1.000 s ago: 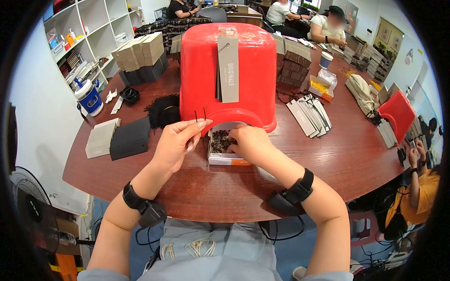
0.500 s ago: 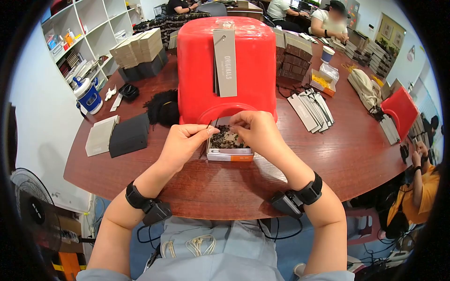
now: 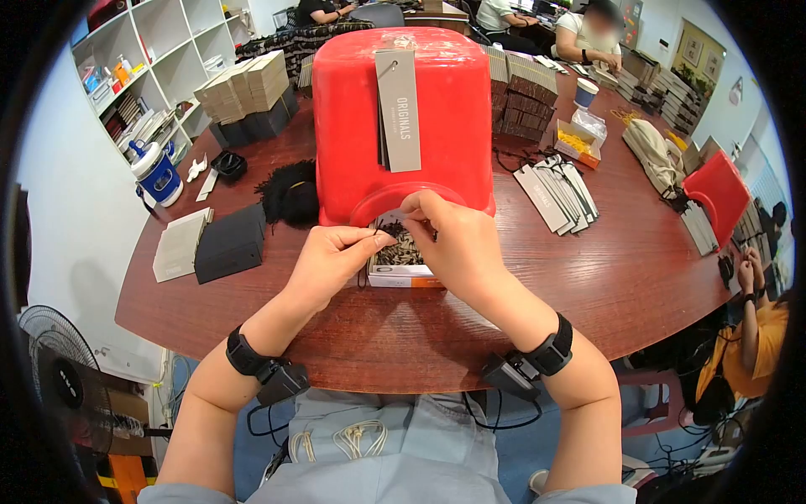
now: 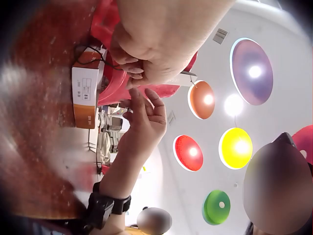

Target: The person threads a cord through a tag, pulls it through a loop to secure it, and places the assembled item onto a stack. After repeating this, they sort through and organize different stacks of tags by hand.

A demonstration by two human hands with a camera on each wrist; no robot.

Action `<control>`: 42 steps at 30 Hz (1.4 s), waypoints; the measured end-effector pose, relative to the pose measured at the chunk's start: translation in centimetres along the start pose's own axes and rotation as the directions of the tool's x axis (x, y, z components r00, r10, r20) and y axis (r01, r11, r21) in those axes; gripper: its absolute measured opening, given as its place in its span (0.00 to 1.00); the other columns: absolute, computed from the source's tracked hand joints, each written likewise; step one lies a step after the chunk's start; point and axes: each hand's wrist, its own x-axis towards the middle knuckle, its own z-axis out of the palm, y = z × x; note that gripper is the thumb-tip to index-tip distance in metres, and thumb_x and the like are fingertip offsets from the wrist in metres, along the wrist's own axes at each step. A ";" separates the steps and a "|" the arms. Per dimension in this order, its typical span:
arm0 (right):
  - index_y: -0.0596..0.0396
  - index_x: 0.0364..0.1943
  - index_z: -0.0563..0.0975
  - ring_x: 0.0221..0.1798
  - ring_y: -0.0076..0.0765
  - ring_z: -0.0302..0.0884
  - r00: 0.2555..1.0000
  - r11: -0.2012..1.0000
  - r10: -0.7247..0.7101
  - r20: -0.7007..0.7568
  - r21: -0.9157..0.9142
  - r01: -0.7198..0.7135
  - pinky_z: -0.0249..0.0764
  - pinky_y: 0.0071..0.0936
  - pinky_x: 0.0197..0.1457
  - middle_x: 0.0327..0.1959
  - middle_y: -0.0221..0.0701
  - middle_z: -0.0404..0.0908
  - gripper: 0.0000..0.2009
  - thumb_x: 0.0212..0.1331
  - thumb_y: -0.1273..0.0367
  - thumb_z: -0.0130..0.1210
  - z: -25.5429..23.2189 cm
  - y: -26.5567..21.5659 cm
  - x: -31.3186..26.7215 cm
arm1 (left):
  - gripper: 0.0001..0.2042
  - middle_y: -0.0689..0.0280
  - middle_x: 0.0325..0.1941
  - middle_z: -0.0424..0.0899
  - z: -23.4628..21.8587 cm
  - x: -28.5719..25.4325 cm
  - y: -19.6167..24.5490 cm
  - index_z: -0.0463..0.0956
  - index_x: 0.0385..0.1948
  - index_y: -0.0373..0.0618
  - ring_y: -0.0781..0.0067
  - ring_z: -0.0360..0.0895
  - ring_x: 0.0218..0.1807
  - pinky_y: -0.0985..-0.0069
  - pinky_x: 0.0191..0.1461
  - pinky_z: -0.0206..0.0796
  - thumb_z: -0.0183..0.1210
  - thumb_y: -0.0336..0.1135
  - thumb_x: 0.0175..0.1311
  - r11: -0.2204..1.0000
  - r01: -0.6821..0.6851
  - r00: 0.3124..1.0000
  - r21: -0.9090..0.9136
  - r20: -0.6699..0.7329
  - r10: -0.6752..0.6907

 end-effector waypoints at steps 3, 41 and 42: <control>0.52 0.28 0.70 0.24 0.32 0.75 1.000 1.000 -0.016 -0.016 -0.027 0.016 0.68 0.23 0.24 0.21 0.29 0.76 0.07 0.43 0.73 0.54 0.0 0.0 0.1 | 0.09 0.69 0.28 0.78 0.0 0.0 0.0 0.75 0.33 0.33 0.89 0.69 0.30 0.89 0.32 0.61 0.51 0.29 0.56 1.000 -0.024 1.000 0.007 0.000 0.024; 0.60 0.35 0.74 0.24 0.13 0.68 0.923 0.711 0.191 0.334 0.601 -0.365 0.64 0.10 0.25 0.26 0.25 0.73 0.09 0.46 0.75 0.56 -0.7 -0.9 0.1 | 0.09 0.78 0.11 0.63 -0.5 -0.3 0.9 0.74 0.33 0.38 0.90 0.52 0.13 0.89 0.17 0.43 0.51 0.33 0.56 0.850 0.132 0.991 -0.510 0.081 -0.105; 0.60 0.35 0.74 0.24 0.13 0.68 0.923 0.712 0.192 0.334 0.600 -0.365 0.64 0.10 0.25 0.26 0.25 0.73 0.09 0.46 0.75 0.56 -0.7 -0.9 0.1 | 0.09 0.78 0.11 0.63 -0.4 -0.3 0.8 0.74 0.33 0.38 0.90 0.52 0.13 0.89 0.17 0.43 0.51 0.33 0.56 0.850 0.132 0.991 -0.510 0.082 -0.105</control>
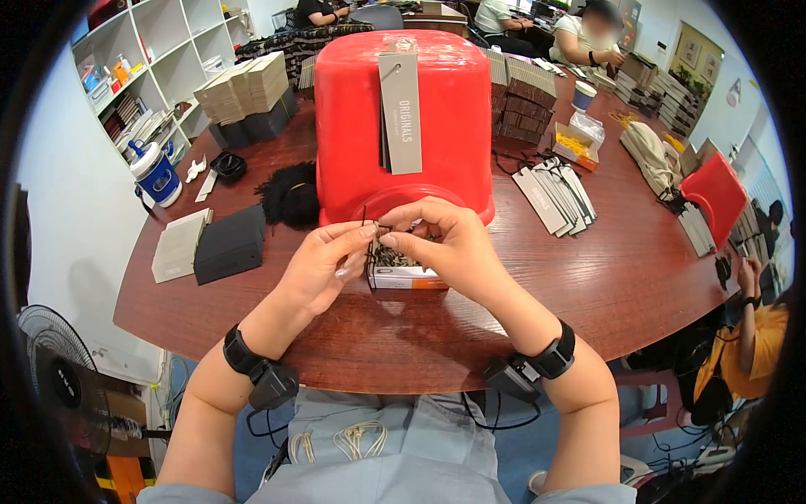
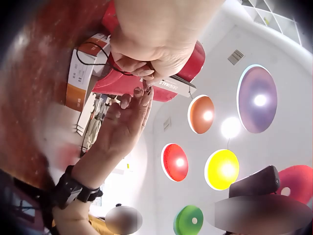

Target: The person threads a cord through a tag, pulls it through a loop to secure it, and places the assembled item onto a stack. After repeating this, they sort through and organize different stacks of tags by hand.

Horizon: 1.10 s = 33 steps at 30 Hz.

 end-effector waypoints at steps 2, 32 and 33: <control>0.59 0.31 0.76 0.22 0.13 0.66 0.999 0.997 0.040 -0.003 0.072 -0.040 0.63 0.10 0.25 0.26 0.24 0.73 0.06 0.47 0.75 0.55 -0.2 0.2 0.1 | 0.09 0.78 0.12 0.62 0.1 0.0 -0.2 0.74 0.33 0.37 0.90 0.52 0.13 0.89 0.17 0.43 0.51 0.33 0.56 1.000 0.002 1.000 0.027 0.029 -0.003; 0.56 0.26 0.71 0.23 0.25 0.75 0.889 0.922 -0.386 -0.246 -0.143 0.361 0.70 0.17 0.22 0.26 0.32 0.76 0.04 0.46 0.78 0.53 0.9 0.0 -0.4 | 0.09 0.61 0.18 0.72 1.1 -1.4 -0.3 0.71 0.36 0.37 0.73 0.68 0.18 0.79 0.23 0.59 0.49 0.29 0.54 0.433 -0.451 0.889 0.781 0.348 0.299; 0.56 0.26 0.71 0.22 0.26 0.75 0.759 0.631 -0.645 -0.085 -0.620 0.466 0.69 0.17 0.22 0.24 0.31 0.76 0.05 0.45 0.78 0.53 0.9 0.6 -0.5 | 0.11 0.63 0.19 0.73 1.0 -1.4 -0.4 0.71 0.39 0.38 0.74 0.67 0.17 0.80 0.22 0.58 0.50 0.28 0.54 0.269 -0.541 0.816 0.797 0.419 0.399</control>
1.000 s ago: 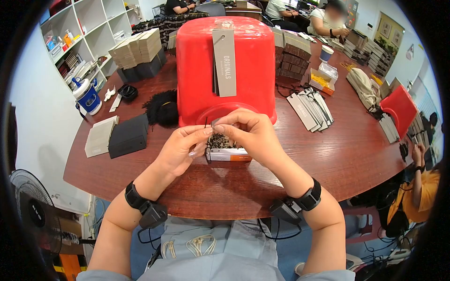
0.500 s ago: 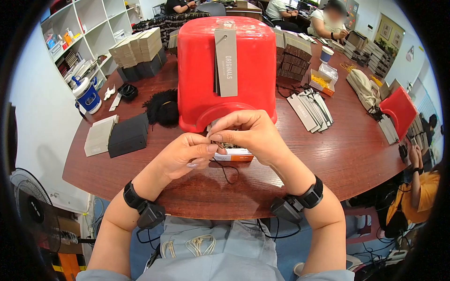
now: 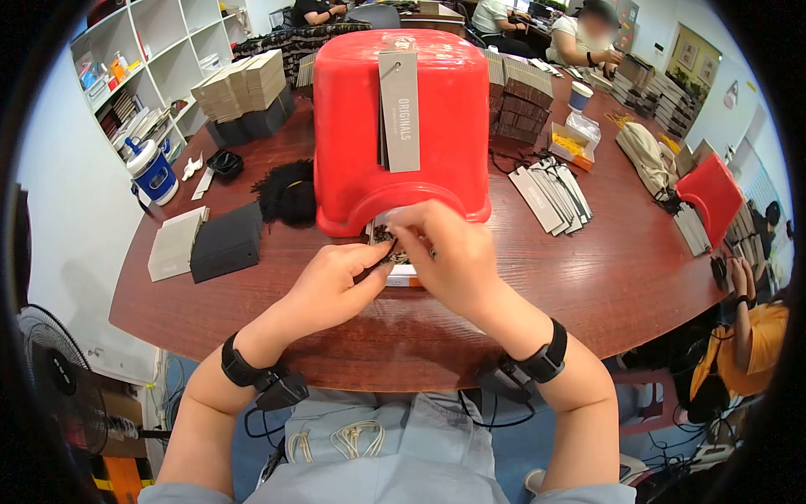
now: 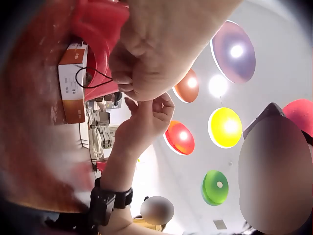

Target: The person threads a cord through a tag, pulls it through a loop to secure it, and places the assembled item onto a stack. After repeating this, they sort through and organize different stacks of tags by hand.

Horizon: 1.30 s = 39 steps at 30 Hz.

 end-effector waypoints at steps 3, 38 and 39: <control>0.57 0.27 0.71 0.23 0.24 0.75 0.998 0.999 0.047 0.031 -0.017 -0.047 0.70 0.17 0.23 0.24 0.30 0.75 0.06 0.43 0.78 0.54 -0.2 -0.1 -0.3 | 0.13 0.56 0.19 0.72 -0.2 -0.1 0.1 0.68 0.39 0.38 0.67 0.68 0.18 0.78 0.23 0.59 0.52 0.27 0.50 0.997 -0.037 0.994 0.072 -0.096 0.044; 0.55 0.26 0.63 0.27 0.29 0.78 0.761 0.296 0.596 0.257 0.810 -0.506 0.66 0.11 0.15 0.28 0.37 0.76 0.09 0.49 0.75 0.52 0.3 -0.8 0.5 | 0.05 0.60 0.13 0.72 -0.4 0.1 0.2 0.74 0.29 0.41 0.71 0.70 0.13 0.79 0.18 0.58 0.53 0.29 0.50 0.951 -0.024 0.987 0.307 -0.144 0.071; 0.55 0.26 0.62 0.27 0.29 0.78 0.761 0.341 0.607 0.227 0.791 -0.508 0.66 0.11 0.15 0.28 0.37 0.76 0.09 0.49 0.75 0.52 0.3 -0.7 0.6 | 0.05 0.60 0.13 0.72 -0.5 0.1 0.5 0.74 0.29 0.41 0.71 0.70 0.13 0.79 0.18 0.58 0.53 0.29 0.50 0.951 -0.027 0.987 0.308 -0.142 0.074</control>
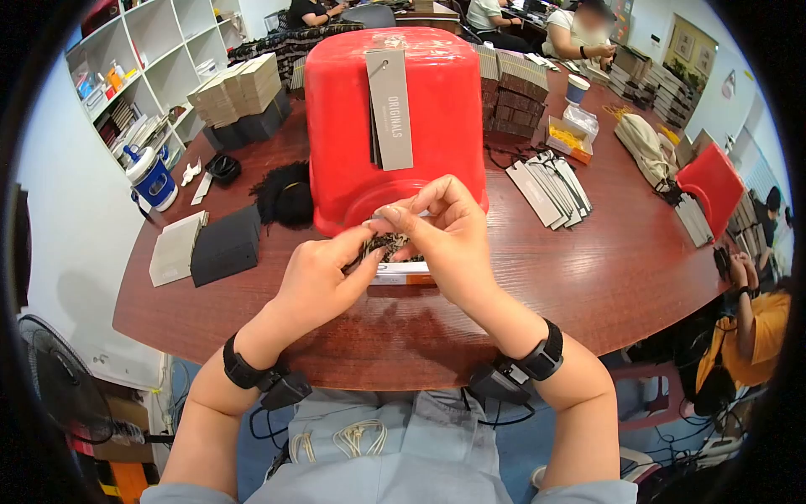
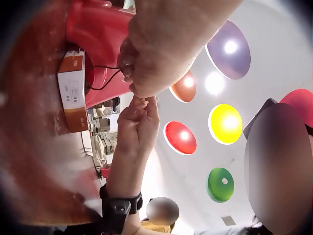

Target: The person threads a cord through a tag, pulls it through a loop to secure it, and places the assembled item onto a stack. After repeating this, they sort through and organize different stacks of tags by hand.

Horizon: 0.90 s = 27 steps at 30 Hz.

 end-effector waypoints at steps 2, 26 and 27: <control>0.55 0.26 0.62 0.27 0.29 0.78 0.999 0.999 -0.021 -0.024 -0.044 0.019 0.66 0.11 0.15 0.28 0.38 0.76 0.09 0.49 0.75 0.52 -0.3 -0.2 0.2 | 0.04 0.62 0.13 0.71 -0.7 0.2 0.8 0.70 0.27 0.38 0.73 0.68 0.14 0.79 0.19 0.58 0.53 0.27 0.49 0.979 0.183 0.981 -0.092 0.083 -0.175; 0.48 0.22 0.65 0.10 0.11 0.53 0.880 0.865 0.474 -0.022 0.195 -0.462 0.46 0.08 0.12 0.25 0.31 0.76 0.09 0.47 0.75 0.54 -1.6 1.0 -0.1 | 0.08 0.60 0.16 0.73 -5.3 3.8 2.6 0.74 0.28 0.45 0.60 0.72 0.20 0.71 0.24 0.63 0.54 0.30 0.43 0.923 -0.282 0.889 0.261 0.432 0.149; 0.48 0.22 0.65 0.11 0.11 0.53 0.883 0.868 0.470 -0.006 0.186 -0.460 0.46 0.08 0.12 0.25 0.31 0.76 0.09 0.47 0.75 0.54 -1.5 0.9 -0.2 | 0.08 0.60 0.16 0.73 -5.1 3.9 2.8 0.74 0.28 0.45 0.60 0.72 0.20 0.71 0.24 0.63 0.54 0.30 0.43 0.923 -0.282 0.889 0.261 0.433 0.149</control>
